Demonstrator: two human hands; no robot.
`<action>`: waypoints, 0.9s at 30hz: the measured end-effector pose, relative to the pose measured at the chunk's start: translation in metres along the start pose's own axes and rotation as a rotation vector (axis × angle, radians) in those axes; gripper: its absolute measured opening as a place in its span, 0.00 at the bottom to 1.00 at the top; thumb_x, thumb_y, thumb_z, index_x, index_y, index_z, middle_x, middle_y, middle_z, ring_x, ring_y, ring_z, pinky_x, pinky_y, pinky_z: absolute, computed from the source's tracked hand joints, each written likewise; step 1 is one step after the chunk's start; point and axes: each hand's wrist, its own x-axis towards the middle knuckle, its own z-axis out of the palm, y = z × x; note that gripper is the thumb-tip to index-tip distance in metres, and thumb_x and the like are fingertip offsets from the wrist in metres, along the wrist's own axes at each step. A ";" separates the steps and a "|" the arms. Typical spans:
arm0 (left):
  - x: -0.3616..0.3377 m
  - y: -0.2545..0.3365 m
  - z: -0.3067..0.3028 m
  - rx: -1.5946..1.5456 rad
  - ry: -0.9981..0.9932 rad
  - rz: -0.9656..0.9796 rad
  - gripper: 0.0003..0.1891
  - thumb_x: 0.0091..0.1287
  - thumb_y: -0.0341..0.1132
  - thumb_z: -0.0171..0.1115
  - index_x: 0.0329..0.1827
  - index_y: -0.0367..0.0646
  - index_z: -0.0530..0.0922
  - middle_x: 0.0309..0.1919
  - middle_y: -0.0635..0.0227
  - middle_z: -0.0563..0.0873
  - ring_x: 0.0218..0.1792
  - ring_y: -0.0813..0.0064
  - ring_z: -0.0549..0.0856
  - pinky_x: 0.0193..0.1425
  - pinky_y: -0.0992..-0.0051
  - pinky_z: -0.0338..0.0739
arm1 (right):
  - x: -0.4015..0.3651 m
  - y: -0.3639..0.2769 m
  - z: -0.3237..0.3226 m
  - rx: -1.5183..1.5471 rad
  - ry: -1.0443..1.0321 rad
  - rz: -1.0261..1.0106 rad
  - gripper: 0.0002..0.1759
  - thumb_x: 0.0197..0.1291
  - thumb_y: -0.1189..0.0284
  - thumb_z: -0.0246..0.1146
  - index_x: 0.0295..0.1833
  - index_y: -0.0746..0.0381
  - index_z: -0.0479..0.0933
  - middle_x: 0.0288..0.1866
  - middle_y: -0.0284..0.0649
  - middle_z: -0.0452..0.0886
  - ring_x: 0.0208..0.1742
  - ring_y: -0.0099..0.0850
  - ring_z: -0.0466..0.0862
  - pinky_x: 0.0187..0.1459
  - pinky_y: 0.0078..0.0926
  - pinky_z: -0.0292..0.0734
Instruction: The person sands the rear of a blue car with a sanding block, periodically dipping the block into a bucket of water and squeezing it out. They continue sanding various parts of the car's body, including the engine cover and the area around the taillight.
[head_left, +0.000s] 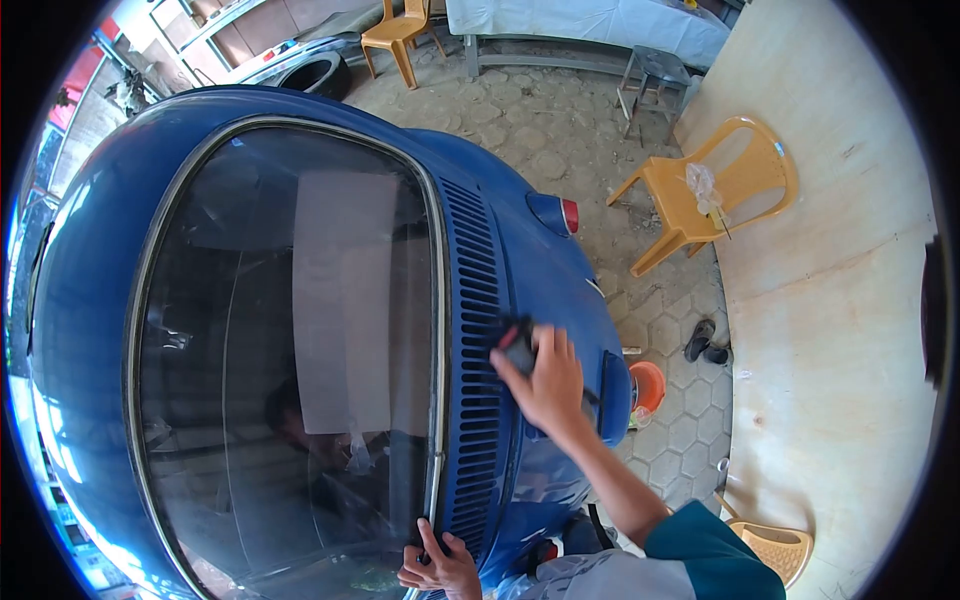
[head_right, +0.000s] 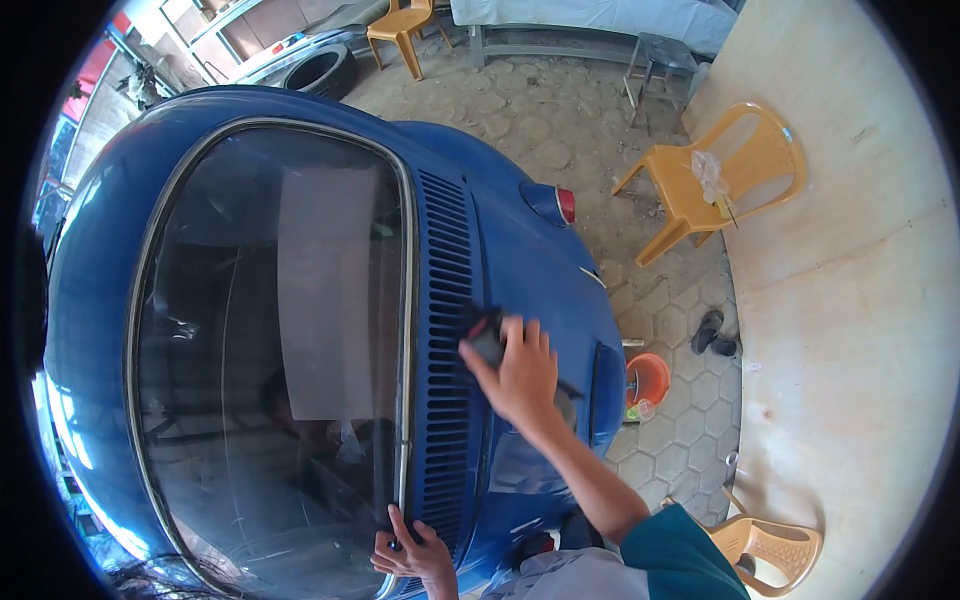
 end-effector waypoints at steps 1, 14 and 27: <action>0.001 0.000 -0.001 0.000 0.002 -0.006 0.22 0.83 0.53 0.50 0.63 0.55 0.88 0.42 0.64 0.71 0.41 0.61 0.72 0.45 0.56 0.66 | -0.026 -0.003 -0.002 -0.037 -0.003 -0.036 0.34 0.62 0.39 0.70 0.54 0.57 0.73 0.46 0.46 0.75 0.48 0.46 0.80 0.43 0.48 0.72; 0.005 0.003 0.003 -0.037 0.069 -0.037 0.19 0.81 0.55 0.54 0.60 0.63 0.90 0.40 0.69 0.72 0.37 0.65 0.69 0.42 0.61 0.62 | 0.015 -0.049 -0.001 0.075 0.015 -0.299 0.37 0.61 0.34 0.68 0.49 0.58 0.72 0.42 0.42 0.74 0.43 0.42 0.79 0.42 0.44 0.71; 0.017 0.011 -0.007 -0.137 0.141 -0.096 0.17 0.69 0.49 0.70 0.61 0.68 0.88 0.41 0.74 0.80 0.36 0.66 0.75 0.41 0.64 0.66 | 0.000 -0.067 0.002 0.135 0.091 -0.376 0.33 0.61 0.37 0.69 0.49 0.55 0.73 0.45 0.42 0.76 0.46 0.46 0.79 0.42 0.50 0.72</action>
